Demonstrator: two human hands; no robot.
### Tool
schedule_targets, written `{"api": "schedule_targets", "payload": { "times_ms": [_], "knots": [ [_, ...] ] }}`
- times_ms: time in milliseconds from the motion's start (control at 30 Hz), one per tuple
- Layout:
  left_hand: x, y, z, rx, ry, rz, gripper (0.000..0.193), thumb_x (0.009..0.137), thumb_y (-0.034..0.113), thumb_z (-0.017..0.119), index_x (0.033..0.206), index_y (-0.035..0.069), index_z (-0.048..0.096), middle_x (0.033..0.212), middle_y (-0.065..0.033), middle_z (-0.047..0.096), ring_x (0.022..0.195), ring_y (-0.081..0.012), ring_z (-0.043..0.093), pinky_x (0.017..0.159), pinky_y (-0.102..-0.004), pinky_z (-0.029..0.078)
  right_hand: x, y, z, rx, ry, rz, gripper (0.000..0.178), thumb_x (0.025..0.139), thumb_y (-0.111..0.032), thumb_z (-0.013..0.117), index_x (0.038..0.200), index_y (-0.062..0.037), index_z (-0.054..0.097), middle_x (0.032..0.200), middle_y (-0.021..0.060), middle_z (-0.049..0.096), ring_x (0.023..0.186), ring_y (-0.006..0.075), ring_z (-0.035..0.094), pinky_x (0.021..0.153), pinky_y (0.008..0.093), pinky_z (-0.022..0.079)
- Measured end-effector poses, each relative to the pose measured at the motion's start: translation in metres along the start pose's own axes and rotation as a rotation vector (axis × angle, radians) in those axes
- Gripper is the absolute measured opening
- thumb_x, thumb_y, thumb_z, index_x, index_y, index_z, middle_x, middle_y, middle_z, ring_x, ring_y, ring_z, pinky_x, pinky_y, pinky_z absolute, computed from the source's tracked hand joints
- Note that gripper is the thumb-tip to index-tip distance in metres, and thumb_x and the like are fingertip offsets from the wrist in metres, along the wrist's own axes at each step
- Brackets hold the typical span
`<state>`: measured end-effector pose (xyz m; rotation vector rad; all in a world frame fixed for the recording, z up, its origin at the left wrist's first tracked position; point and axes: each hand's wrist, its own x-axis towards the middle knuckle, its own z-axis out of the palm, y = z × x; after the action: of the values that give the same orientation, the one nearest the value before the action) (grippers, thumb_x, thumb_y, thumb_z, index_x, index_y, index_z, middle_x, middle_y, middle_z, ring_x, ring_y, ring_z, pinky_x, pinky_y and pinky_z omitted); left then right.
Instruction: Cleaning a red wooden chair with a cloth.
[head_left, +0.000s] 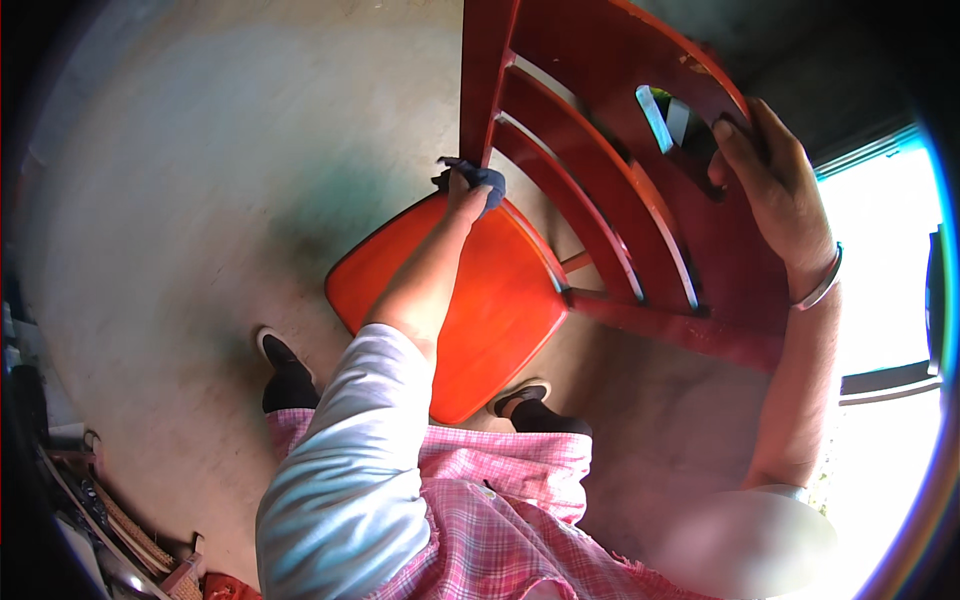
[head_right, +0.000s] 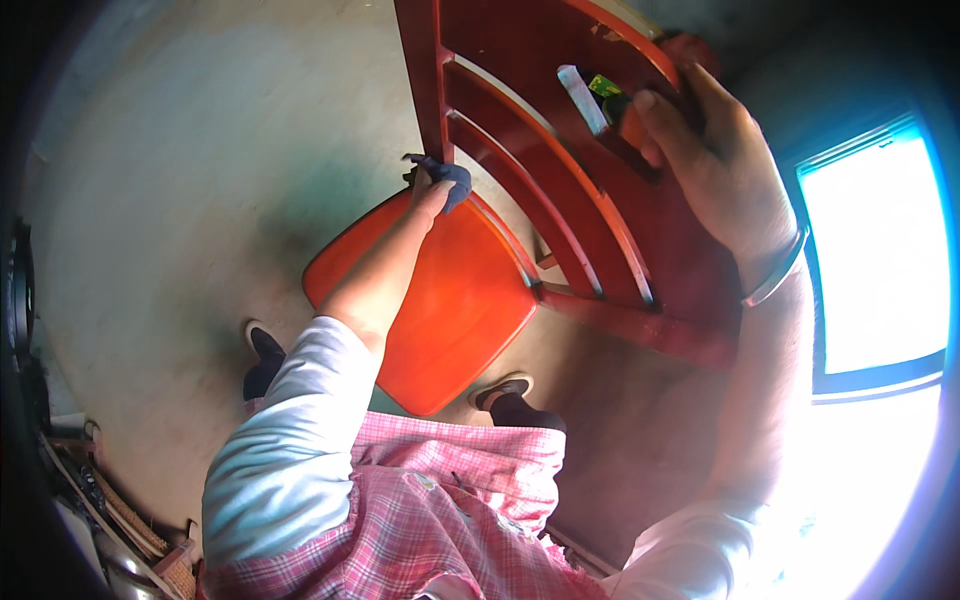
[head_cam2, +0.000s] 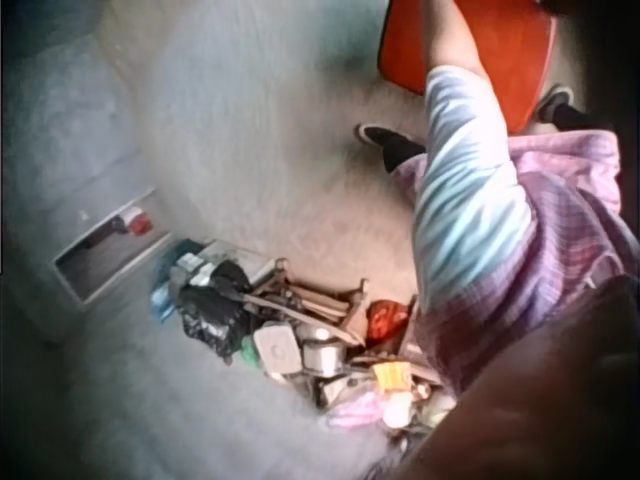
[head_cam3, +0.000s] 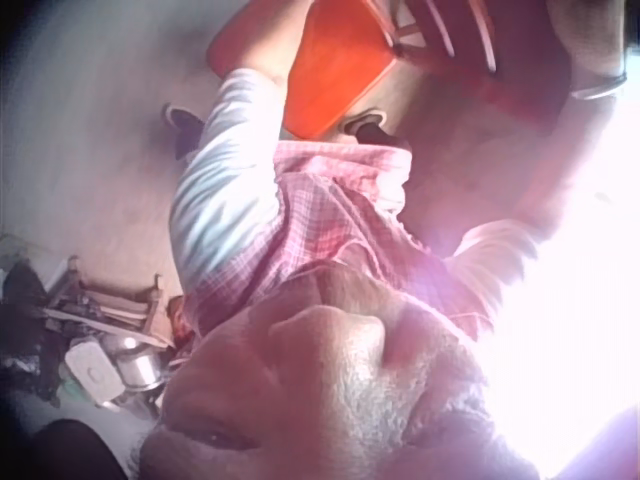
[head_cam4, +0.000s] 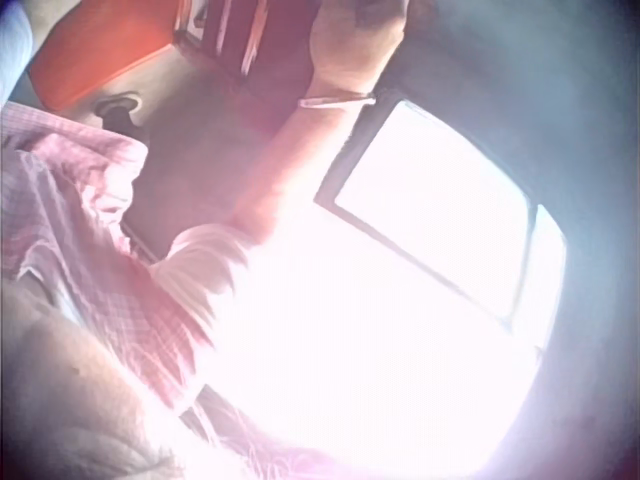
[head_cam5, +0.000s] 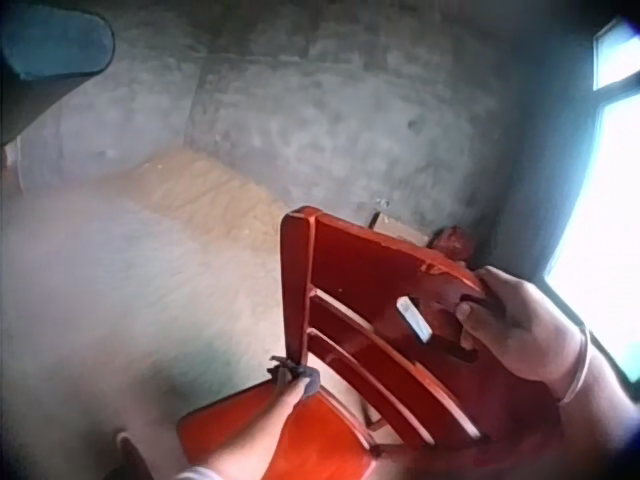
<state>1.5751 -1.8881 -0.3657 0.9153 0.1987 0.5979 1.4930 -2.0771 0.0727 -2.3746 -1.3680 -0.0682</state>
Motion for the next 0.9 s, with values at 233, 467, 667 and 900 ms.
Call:
{"api": "schedule_targets", "payload": {
  "times_ms": [233, 467, 667, 900],
  "knots": [
    [-0.026, -0.022, 0.045, 0.132, 0.258, -0.163, 0.067, 0.071, 0.014, 0.065, 0.13, 0.005, 0.034, 0.118, -0.0116, 0.051, 0.106, -0.023, 0.052, 0.091, -0.0336, 0.042, 0.001, 0.013, -0.005, -0.044, 0.033, 0.042, 0.028, 0.091, -0.024, 0.051, 0.102, 0.0018, 0.054, 0.069, 0.0058, 0.058, 0.065, 0.0114, 0.053, 0.064, 0.0258, 0.043],
    [-0.122, -0.025, 0.127, 1.467, -0.439, 0.06, 0.037, 0.072, 0.025, 0.057, 0.106, 0.011, 0.056, 0.113, -0.007, 0.058, 0.111, -0.0228, 0.048, 0.092, -0.0446, 0.037, -0.005, 0.007, -0.006, -0.007, -0.017, -0.082, 0.028, 0.093, -0.023, 0.049, 0.105, 0.0014, 0.053, 0.066, 0.0012, 0.053, 0.061, 0.0069, 0.049, 0.058, 0.022, 0.04],
    [-0.232, -0.041, 0.086, 1.49, -0.791, 0.142, 0.039, 0.068, 0.024, 0.063, 0.104, 0.01, 0.057, 0.111, -0.0038, 0.056, 0.112, -0.0218, 0.046, 0.094, -0.0453, 0.036, -0.015, -0.014, -0.009, -0.245, 0.093, -0.012, 0.03, 0.089, -0.025, 0.052, 0.107, -0.0016, 0.055, 0.083, 0.0075, 0.065, 0.073, 0.0216, 0.063, 0.064, 0.0345, 0.048],
    [-0.28, -0.023, -0.004, 1.232, -0.568, -0.114, 0.035, 0.073, 0.029, 0.059, 0.101, 0.008, 0.059, 0.1, -0.0102, 0.063, 0.098, -0.028, 0.057, 0.084, -0.0409, 0.045, -0.011, -0.021, 0.006, -0.214, 0.163, -0.081, 0.037, 0.087, -0.035, 0.055, 0.104, -0.002, 0.055, 0.07, 0.0109, 0.062, 0.066, 0.0199, 0.06, 0.067, 0.0331, 0.047]
  ]
}}
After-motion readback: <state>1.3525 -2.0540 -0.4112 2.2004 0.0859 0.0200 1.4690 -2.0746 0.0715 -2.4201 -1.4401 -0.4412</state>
